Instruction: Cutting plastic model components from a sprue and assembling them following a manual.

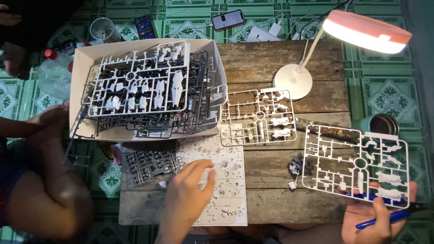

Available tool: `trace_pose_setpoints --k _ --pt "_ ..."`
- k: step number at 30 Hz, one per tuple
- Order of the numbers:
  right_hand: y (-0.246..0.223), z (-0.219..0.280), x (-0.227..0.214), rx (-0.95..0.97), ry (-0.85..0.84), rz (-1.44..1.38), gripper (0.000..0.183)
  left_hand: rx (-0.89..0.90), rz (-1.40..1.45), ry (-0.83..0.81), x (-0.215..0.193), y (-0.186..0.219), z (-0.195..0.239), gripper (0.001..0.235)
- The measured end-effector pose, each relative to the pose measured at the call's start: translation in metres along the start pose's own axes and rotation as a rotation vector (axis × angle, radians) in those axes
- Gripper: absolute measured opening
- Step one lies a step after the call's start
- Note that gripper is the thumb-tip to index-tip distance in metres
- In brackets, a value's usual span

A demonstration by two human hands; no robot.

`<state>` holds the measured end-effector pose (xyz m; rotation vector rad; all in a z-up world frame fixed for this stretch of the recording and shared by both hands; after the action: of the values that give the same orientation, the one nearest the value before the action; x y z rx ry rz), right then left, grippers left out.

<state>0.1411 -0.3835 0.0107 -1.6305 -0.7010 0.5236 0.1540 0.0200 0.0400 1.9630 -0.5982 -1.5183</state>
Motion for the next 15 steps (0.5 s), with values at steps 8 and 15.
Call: trace_pose_setpoints --k 8,15 --pt "0.006 0.003 -0.018 0.065 -0.041 0.017 0.074 0.075 -0.134 -0.012 0.054 0.024 -0.029 0.038" --pt "0.0 0.002 -0.006 0.22 0.076 -0.058 0.081 0.147 -0.18 -0.002 0.068 0.033 -0.039 0.042"
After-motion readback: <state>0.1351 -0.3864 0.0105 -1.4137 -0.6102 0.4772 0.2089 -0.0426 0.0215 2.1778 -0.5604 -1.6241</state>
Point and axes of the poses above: each hand's wrist, its own z-axis away from the middle knuckle, its own x-axis out of the palm, y = z × x, the point moved 2 cm from there along -z, towards the middle knuckle, and after that the axes turned 12 degrees about y, right-handed, at the moved point
